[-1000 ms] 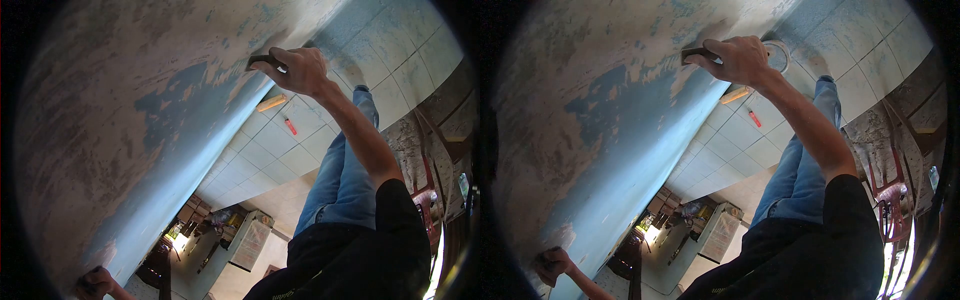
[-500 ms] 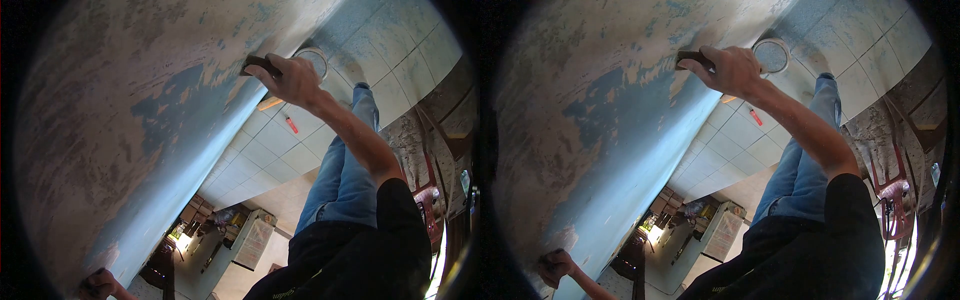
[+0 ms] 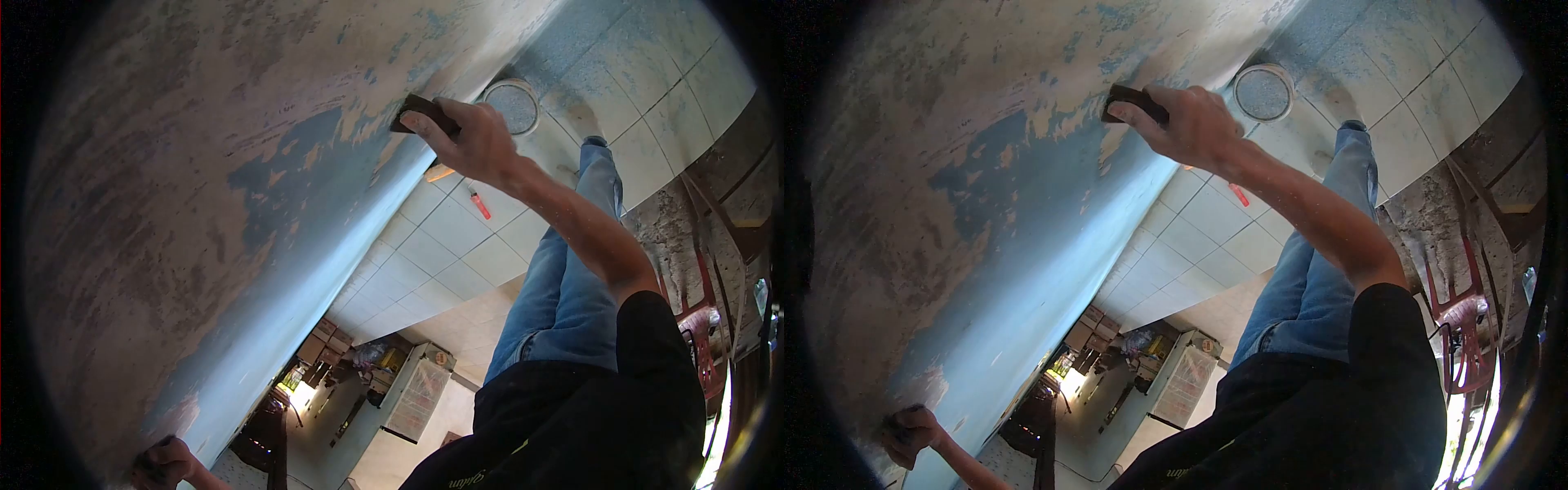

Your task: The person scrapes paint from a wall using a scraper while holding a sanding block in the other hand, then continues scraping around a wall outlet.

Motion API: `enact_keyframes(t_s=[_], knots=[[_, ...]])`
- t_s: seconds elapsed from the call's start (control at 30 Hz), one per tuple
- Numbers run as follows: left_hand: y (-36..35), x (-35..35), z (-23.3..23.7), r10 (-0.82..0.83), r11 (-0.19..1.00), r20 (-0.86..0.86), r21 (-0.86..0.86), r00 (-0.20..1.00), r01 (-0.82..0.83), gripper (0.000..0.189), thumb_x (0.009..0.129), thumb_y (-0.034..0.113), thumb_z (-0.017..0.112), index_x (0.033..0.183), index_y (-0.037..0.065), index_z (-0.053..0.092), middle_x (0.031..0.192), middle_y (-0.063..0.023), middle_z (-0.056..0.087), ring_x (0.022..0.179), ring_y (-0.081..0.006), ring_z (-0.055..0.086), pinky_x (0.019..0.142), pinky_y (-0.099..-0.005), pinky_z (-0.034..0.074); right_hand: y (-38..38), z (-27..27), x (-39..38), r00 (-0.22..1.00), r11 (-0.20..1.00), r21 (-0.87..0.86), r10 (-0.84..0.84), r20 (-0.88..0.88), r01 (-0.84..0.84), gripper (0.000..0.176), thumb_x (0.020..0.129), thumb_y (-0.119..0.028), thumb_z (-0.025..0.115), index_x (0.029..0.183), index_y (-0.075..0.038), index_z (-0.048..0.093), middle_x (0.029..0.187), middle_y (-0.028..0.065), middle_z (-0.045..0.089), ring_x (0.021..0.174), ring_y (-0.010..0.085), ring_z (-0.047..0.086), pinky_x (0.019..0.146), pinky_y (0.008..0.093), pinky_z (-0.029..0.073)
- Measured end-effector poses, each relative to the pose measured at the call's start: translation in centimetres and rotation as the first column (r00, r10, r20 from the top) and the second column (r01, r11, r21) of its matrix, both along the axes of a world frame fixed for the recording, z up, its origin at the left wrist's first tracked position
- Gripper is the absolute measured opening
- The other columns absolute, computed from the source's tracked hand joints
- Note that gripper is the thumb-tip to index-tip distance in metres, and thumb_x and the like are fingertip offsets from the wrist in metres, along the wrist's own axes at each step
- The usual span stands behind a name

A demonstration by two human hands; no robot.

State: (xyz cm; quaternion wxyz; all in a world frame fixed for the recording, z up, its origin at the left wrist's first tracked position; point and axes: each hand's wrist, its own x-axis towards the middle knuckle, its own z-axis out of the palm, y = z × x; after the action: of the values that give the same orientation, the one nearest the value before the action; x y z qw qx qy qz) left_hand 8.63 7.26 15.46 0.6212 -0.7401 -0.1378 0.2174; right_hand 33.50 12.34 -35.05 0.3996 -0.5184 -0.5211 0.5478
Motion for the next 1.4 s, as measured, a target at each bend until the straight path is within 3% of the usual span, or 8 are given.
enact_keyframes(t_s=[0.27, 0.5, 0.77, 0.8, 0.87, 1.03, 1.13, 1.4], knots=[[-0.5, 1.3, -0.8, 0.121, 0.993, -0.03, 0.005, 0.992, -0.12, 0.027, 0.082, 0.022, 0.055, 0.084, -0.005, 0.052, 0.09, -0.0118, 0.05, 0.055, -0.0177, 0.05, 0.046, -0.0268, 0.045, 1.1, 0.0, 1.7, 0.92, 0.917, 0.4, -0.16, 0.357, 0.005, 0.04, 0.086, -0.043, 0.059, 0.069, -0.007, 0.064, 0.043, 0.0041, 0.054, 0.033, 0.0162, 0.052, 0.035, 0.029, 0.041], [0.7, 1.5, -1.1, 0.025, 1.0, 0.033, -0.021, 0.999, -0.024, 0.028, 0.082, 0.023, 0.055, 0.074, -0.004, 0.055, 0.068, -0.0104, 0.055, 0.042, -0.0216, 0.05, 0.038, -0.0312, 0.044, -0.2, 0.5, -0.6, 0.975, 0.992, -0.114, 0.025, -0.221, -0.051, 0.045, 0.087, -0.044, 0.057, 0.069, -0.003, 0.064, 0.042, 0.0056, 0.051, 0.032, 0.0159, 0.047, 0.035, 0.028, 0.038], [-0.9, -2.7, 2.8, -0.071, 0.992, -0.039, -0.111, 0.997, 0.067, 0.026, 0.082, 0.023, 0.057, 0.086, -0.003, 0.054, 0.084, -0.0118, 0.052, 0.051, -0.0206, 0.049, 0.048, -0.0295, 0.046, 0.8, 0.8, 1.4, 0.934, 0.934, 0.357, -0.118, 0.338, -0.011, 0.044, 0.084, -0.044, 0.061, 0.071, -0.002, 0.063, 0.042, -0.0003, 0.052, 0.034, 0.0143, 0.053, 0.037, 0.0284, 0.041], [-2.0, -4.0, 3.9, 0.087, 0.995, -0.019, -0.048, 0.996, -0.088, 0.027, 0.082, 0.024, 0.056, 0.088, -0.002, 0.053, 0.087, -0.0117, 0.052, 0.055, -0.0208, 0.049, 0.051, -0.0301, 0.047, 0.9, 0.8, 1.4, 0.933, 0.933, 0.36, -0.121, 0.34, -0.01, 0.044, 0.084, -0.044, 0.061, 0.071, -0.002, 0.063, 0.042, -0.0003, 0.052, 0.034, 0.0143, 0.053, 0.037, 0.0284, 0.041], [-2.5, -4.6, 4.5, 0.238, 0.971, 0.012, 0.013, 0.971, -0.238, 0.028, 0.082, 0.025, 0.056, 0.09, -0.002, 0.052, 0.09, -0.0116, 0.051, 0.059, -0.0211, 0.049, 0.054, -0.0306, 0.047, 1.0, 0.6, 1.1, 0.979, 0.965, 0.26, -0.043, 0.2, -0.011, 0.045, 0.085, -0.044, 0.059, 0.073, -0.001, 0.063, 0.043, 0.0012, 0.051, 0.035, 0.0124, 0.049, 0.036, 0.0284, 0.037], [-1.7, -3.5, 3.5, 0.007, 1.0, 0.049, 0.011, 0.999, -0.007, 0.03, 0.083, 0.026, 0.055, 0.091, -0.003, 0.053, 0.087, -0.0116, 0.052, 0.059, -0.0214, 0.049, 0.054, -0.031, 0.047, -0.3, 2.1, -0.5, 0.969, 0.991, -0.115, 0.033, -0.246, -0.063, 0.046, 0.087, -0.043, 0.056, 0.075, 0.0, 0.065, 0.046, 0.0065, 0.052, 0.037, 0.0131, 0.044, 0.038, 0.03, 0.035], [0.2, -1.2, 0.0, -0.118, 0.993, 0.065, 0.002, 0.991, 0.118, 0.031, 0.083, 0.027, 0.055, 0.091, -0.003, 0.053, 0.086, -0.0116, 0.052, 0.059, -0.0216, 0.05, 0.054, -0.0312, 0.047, -0.5, 2.4, -0.8, 0.976, 0.99, -0.138, -0.034, -0.217, 0.004, 0.046, 0.088, -0.043, 0.055, 0.077, 0.0, 0.065, 0.045, 0.0063, 0.053, 0.034, 0.0143, 0.048, 0.036, 0.0291, 0.037], [0.5, 0.7, -1.1, -0.155, 0.981, -0.095, 0.102, 0.983, 0.164, 0.033, 0.082, 0.029, 0.055, 0.088, -0.003, 0.055, 0.079, -0.0124, 0.055, 0.052, -0.022, 0.052, 0.047, -0.0313, 0.046, 0.9, 2.3, 1.6, 0.93, 0.94, 0.339, -0.092, 0.355, -0.037, 0.041, 0.086, -0.047, 0.056, 0.08, -0.008, 0.067, 0.047, 0.0064, 0.057, 0.032, 0.0148, 0.052, 0.034, 0.0283, 0.041]])
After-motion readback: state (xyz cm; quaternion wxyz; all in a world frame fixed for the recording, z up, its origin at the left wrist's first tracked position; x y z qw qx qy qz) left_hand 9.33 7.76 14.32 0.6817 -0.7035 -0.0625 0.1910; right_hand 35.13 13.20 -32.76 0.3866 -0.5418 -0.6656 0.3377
